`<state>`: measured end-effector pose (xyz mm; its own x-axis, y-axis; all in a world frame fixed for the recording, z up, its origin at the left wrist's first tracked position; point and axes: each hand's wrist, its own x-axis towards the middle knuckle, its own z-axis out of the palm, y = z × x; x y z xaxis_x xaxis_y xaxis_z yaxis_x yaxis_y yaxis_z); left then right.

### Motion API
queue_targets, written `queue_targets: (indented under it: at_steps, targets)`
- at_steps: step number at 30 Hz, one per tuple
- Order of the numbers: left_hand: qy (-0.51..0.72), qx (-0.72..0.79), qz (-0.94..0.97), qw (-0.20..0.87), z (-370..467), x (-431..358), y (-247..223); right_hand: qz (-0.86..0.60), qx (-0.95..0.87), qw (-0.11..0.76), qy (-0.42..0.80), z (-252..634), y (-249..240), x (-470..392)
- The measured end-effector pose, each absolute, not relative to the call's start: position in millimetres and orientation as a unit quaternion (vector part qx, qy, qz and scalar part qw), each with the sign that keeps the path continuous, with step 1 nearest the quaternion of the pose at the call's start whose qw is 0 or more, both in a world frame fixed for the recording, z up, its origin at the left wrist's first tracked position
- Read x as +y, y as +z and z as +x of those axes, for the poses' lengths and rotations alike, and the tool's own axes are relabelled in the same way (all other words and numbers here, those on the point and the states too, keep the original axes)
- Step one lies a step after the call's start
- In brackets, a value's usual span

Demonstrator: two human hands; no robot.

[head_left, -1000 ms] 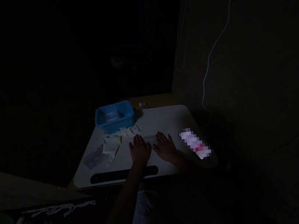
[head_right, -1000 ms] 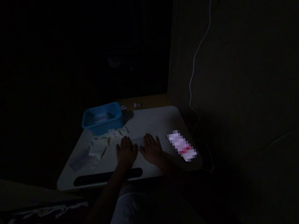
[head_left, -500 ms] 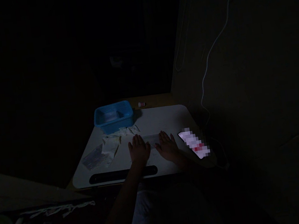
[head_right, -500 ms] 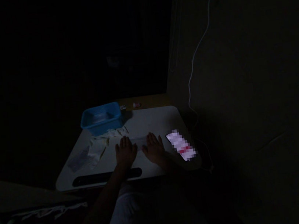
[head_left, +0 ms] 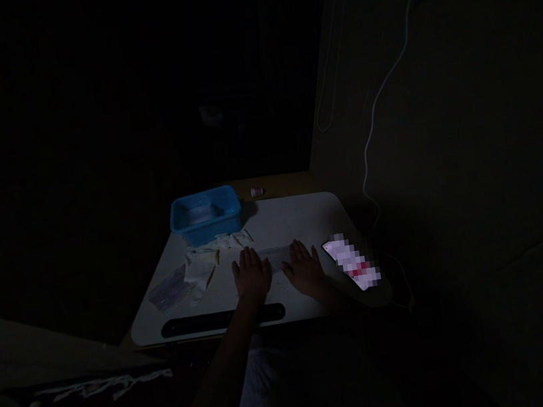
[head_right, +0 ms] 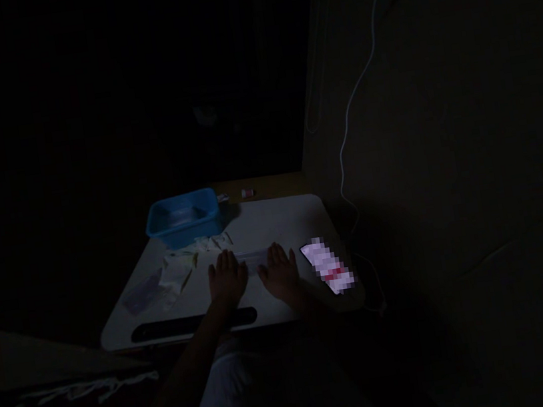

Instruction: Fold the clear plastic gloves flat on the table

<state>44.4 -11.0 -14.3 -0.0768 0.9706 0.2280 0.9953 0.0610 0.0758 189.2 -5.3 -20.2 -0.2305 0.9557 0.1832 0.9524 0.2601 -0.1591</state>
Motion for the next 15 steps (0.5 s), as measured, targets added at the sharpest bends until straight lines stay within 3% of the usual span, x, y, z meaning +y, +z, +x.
queue_targets:
  at_steps: [10, 15]
  targets:
    - [-0.164, -0.742, -0.644, 0.09, 40.9, -10.4, -22.1, -0.609, -0.785, 0.107, 0.012, 189.6, -17.8, -6.2]
    - [-0.198, -0.675, -0.707, 0.068, 38.8, -14.2, -16.2, -0.611, -0.784, 0.105, 0.021, 189.3, -16.2, -6.4]
